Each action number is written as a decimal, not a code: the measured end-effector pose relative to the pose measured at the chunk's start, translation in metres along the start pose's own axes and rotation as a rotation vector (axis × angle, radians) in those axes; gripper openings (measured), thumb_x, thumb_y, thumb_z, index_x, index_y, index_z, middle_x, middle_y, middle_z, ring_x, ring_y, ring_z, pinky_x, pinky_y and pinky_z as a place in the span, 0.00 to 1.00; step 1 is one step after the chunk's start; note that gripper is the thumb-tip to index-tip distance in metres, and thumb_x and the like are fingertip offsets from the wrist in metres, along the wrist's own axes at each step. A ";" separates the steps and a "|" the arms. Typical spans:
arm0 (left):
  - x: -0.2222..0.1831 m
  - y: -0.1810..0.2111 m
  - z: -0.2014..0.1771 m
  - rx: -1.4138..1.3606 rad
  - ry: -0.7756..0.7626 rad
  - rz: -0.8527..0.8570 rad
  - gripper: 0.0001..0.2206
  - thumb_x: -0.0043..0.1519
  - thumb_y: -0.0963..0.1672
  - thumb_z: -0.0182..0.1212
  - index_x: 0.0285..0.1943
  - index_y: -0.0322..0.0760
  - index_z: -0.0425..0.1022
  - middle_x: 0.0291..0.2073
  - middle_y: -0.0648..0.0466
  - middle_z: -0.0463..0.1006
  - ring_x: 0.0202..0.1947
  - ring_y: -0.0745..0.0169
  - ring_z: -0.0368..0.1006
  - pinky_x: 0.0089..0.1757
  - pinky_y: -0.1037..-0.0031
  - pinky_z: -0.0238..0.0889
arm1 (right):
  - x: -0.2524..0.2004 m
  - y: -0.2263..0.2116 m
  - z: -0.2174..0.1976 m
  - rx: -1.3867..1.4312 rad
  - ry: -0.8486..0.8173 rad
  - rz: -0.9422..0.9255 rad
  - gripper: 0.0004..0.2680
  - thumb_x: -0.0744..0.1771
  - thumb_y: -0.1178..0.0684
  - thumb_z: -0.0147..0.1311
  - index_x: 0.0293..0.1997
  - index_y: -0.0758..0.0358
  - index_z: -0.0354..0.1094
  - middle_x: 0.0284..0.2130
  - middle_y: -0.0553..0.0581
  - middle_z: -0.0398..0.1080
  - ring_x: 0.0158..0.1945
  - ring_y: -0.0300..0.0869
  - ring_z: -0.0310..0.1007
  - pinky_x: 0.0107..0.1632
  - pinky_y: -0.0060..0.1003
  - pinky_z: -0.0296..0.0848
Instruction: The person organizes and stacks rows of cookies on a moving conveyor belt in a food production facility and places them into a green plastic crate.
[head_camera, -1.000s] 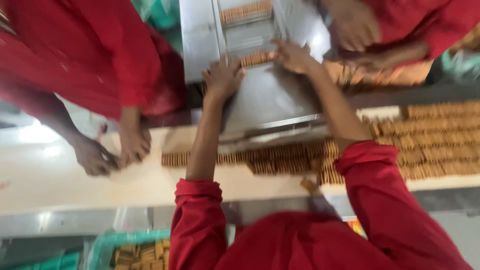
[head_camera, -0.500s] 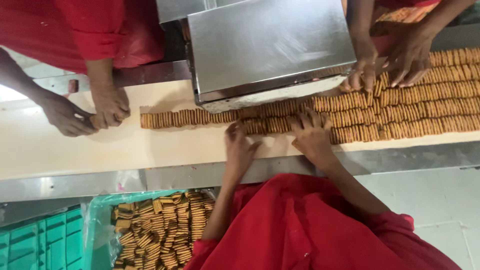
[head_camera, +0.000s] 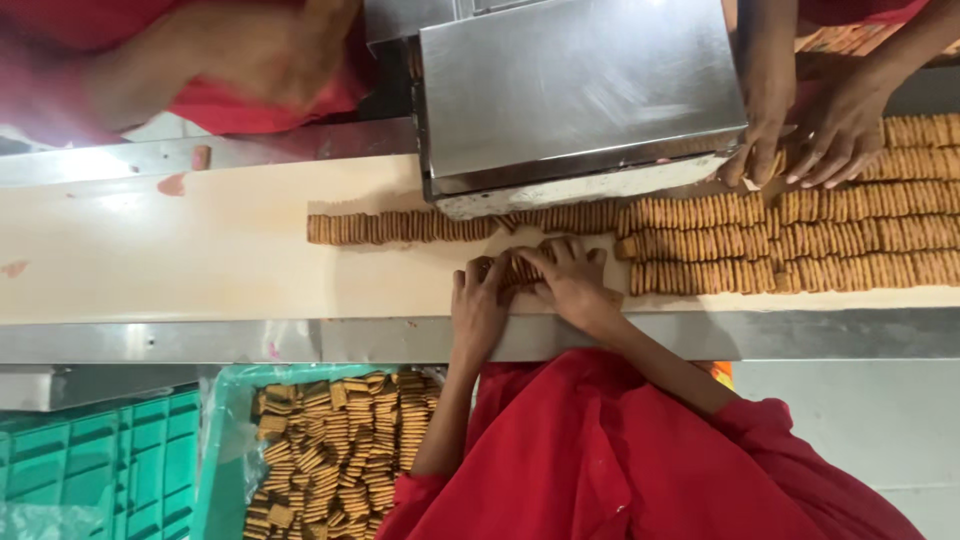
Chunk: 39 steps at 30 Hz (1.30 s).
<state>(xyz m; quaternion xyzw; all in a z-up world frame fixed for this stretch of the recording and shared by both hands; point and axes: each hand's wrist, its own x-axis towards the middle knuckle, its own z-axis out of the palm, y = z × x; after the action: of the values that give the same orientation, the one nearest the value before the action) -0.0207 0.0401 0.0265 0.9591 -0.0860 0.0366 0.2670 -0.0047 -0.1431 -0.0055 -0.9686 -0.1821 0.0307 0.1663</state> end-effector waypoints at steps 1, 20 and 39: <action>-0.001 0.002 -0.007 0.007 0.004 0.002 0.27 0.59 0.44 0.69 0.71 0.51 0.69 0.57 0.45 0.72 0.53 0.38 0.66 0.52 0.55 0.66 | 0.000 -0.004 -0.008 -0.021 0.013 0.022 0.24 0.64 0.43 0.60 0.69 0.39 0.61 0.58 0.55 0.63 0.62 0.52 0.60 0.53 0.64 0.61; 0.346 0.065 -0.086 0.290 -0.021 0.268 0.38 0.60 0.66 0.50 0.75 0.52 0.60 0.63 0.40 0.69 0.63 0.34 0.63 0.59 0.51 0.61 | 0.257 0.129 -0.238 -0.083 0.227 -0.061 0.25 0.64 0.29 0.59 0.69 0.36 0.65 0.61 0.61 0.64 0.67 0.60 0.56 0.63 0.70 0.57; 0.029 0.052 -0.005 -0.068 0.094 0.570 0.17 0.61 0.45 0.68 0.59 0.44 0.75 0.64 0.49 0.67 0.66 0.44 0.61 0.61 0.54 0.60 | -0.062 0.120 -0.162 -0.108 0.324 -0.087 0.24 0.67 0.44 0.59 0.72 0.47 0.58 0.69 0.59 0.60 0.75 0.56 0.53 0.73 0.59 0.47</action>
<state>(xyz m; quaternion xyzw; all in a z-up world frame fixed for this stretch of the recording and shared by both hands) -0.0022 -0.0049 0.0601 0.8842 -0.3405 0.1517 0.2817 -0.0015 -0.3212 0.1070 -0.9596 -0.1963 -0.1428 0.1424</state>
